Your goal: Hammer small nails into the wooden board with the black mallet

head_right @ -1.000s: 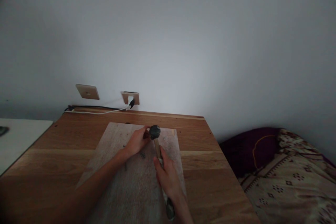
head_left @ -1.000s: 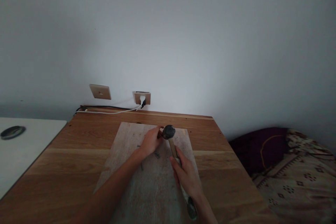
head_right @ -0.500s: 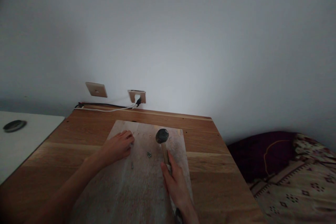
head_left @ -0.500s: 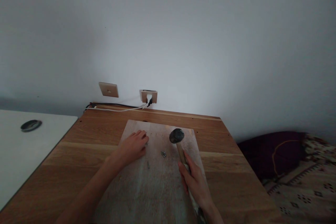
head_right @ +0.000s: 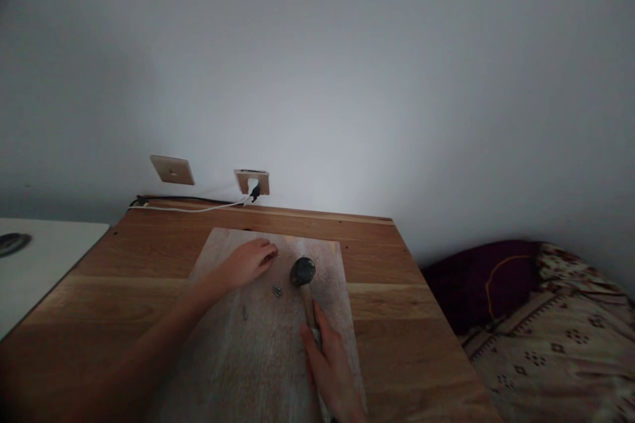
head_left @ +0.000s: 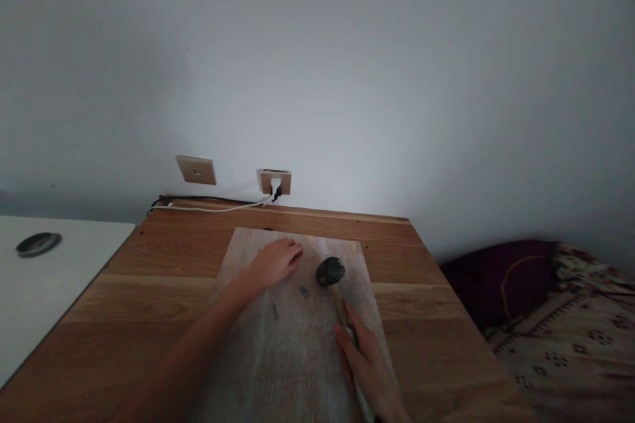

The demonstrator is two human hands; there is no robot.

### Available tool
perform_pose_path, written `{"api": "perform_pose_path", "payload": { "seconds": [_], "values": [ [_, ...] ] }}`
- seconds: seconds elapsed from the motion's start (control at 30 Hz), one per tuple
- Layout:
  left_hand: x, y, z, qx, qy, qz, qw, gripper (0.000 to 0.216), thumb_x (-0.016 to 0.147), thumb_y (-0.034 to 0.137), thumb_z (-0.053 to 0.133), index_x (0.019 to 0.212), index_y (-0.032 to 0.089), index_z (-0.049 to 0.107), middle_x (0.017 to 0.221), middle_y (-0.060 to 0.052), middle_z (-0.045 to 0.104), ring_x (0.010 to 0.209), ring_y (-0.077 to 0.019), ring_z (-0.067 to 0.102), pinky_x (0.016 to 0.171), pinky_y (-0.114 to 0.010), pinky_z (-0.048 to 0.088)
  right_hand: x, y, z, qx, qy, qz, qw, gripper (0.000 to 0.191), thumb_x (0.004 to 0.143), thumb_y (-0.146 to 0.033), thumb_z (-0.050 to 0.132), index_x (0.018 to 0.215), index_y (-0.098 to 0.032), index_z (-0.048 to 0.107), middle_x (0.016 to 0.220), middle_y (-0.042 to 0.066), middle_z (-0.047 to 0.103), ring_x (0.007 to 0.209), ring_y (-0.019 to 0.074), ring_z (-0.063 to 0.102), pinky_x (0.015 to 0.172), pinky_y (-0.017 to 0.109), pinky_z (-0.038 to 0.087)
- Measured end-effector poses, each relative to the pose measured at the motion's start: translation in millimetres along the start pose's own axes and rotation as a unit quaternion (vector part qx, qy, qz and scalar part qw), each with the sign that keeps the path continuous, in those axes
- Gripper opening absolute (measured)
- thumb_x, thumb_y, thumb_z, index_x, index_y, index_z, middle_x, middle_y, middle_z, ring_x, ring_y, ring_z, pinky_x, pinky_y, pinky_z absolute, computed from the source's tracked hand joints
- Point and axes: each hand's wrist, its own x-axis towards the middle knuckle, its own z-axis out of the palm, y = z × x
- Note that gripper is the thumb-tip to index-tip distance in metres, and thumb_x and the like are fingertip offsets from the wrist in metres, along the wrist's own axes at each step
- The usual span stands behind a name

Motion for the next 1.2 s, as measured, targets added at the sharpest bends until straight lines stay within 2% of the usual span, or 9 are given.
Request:
{"api": "perform_pose_path", "payload": {
  "seconds": [0.13,0.33,0.47,0.57,0.77,1.03,1.1,1.17,1.2],
  "values": [
    [14,0,8,0.025,0.019,0.028,0.999,0.013,0.092,0.012,0.057,0.093,0.017,0.069,0.099,-0.010,0.067,0.095,-0.0252,0.063,0.085,-0.036,0.048,0,2,1,-0.016,-0.011,0.028,0.999,0.070,0.090,-0.057,0.057,0.145,-0.013,0.060,0.140,0.015,0.066,0.138,0.0359,0.054,0.115,0.051,0.044],
    [20,-2,7,0.060,0.024,0.059,0.996,0.012,0.090,0.010,0.060,0.088,0.018,0.070,0.096,-0.009,0.066,0.095,-0.0246,0.062,0.088,-0.037,0.049,0,0,1,-0.021,-0.035,0.029,0.999,0.070,0.094,-0.052,0.051,0.150,-0.011,0.053,0.146,0.014,0.061,0.144,0.0313,0.048,0.118,0.046,0.040],
    [21,-3,3,0.061,0.018,0.062,0.996,0.013,0.090,0.009,0.059,0.090,0.017,0.071,0.099,-0.010,0.067,0.098,-0.0247,0.063,0.088,-0.036,0.050,-1,2,1,-0.022,-0.020,0.022,0.999,0.065,0.094,-0.048,0.054,0.149,-0.013,0.056,0.146,0.013,0.062,0.142,0.0314,0.050,0.118,0.047,0.040],
    [21,-6,4,0.028,0.006,0.058,0.998,0.017,0.090,0.008,0.057,0.091,0.017,0.072,0.099,-0.010,0.069,0.097,-0.0247,0.064,0.088,-0.035,0.050,-2,4,1,-0.021,-0.015,0.019,0.999,0.062,0.094,-0.048,0.056,0.147,-0.017,0.058,0.145,0.012,0.063,0.141,0.0318,0.051,0.117,0.049,0.041],
    [25,-7,8,-0.003,0.007,0.045,0.999,0.021,0.088,0.007,0.056,0.095,0.018,0.072,0.103,-0.011,0.072,0.099,-0.0255,0.066,0.088,-0.036,0.050,0,-1,1,-0.023,-0.025,0.016,0.999,0.067,0.094,-0.049,0.053,0.148,-0.010,0.055,0.149,0.014,0.059,0.143,0.0311,0.049,0.119,0.047,0.038],
    [23,-16,25,-0.169,0.052,0.004,0.984,0.023,0.080,0.006,0.061,0.098,0.017,0.068,0.100,-0.007,0.071,0.089,-0.0193,0.067,0.083,-0.031,0.051,0,-2,0,-0.005,-0.022,0.001,1.000,0.066,0.093,-0.053,0.056,0.146,-0.014,0.059,0.144,0.015,0.063,0.135,0.0331,0.057,0.115,0.049,0.042],
    [22,-18,29,-0.203,0.071,-0.010,0.977,0.020,0.081,0.009,0.063,0.099,0.017,0.068,0.098,-0.006,0.071,0.084,-0.0179,0.066,0.079,-0.030,0.052,0,-3,0,0.009,-0.015,-0.002,1.000,0.066,0.092,-0.057,0.058,0.143,-0.016,0.062,0.134,0.015,0.070,0.126,0.0335,0.063,0.108,0.047,0.049],
    [21,-20,32,-0.226,0.084,-0.020,0.970,0.022,0.082,0.010,0.063,0.102,0.017,0.067,0.094,-0.005,0.072,0.081,-0.0174,0.066,0.077,-0.030,0.052,0,-8,0,0.022,-0.016,0.021,0.999,0.069,0.090,-0.061,0.058,0.144,-0.018,0.061,0.103,0.012,0.079,0.096,0.0319,0.074,0.084,0.044,0.061],
    [20,-20,32,-0.234,0.088,-0.021,0.968,0.024,0.081,0.010,0.062,0.104,0.017,0.067,0.092,-0.004,0.072,0.080,-0.0174,0.066,0.077,-0.030,0.052,2,-12,0,0.029,-0.025,0.036,0.999,0.072,0.090,-0.063,0.057,0.147,-0.018,0.058,0.083,0.008,0.077,0.075,0.0287,0.073,0.068,0.040,0.061]
  ]
}}
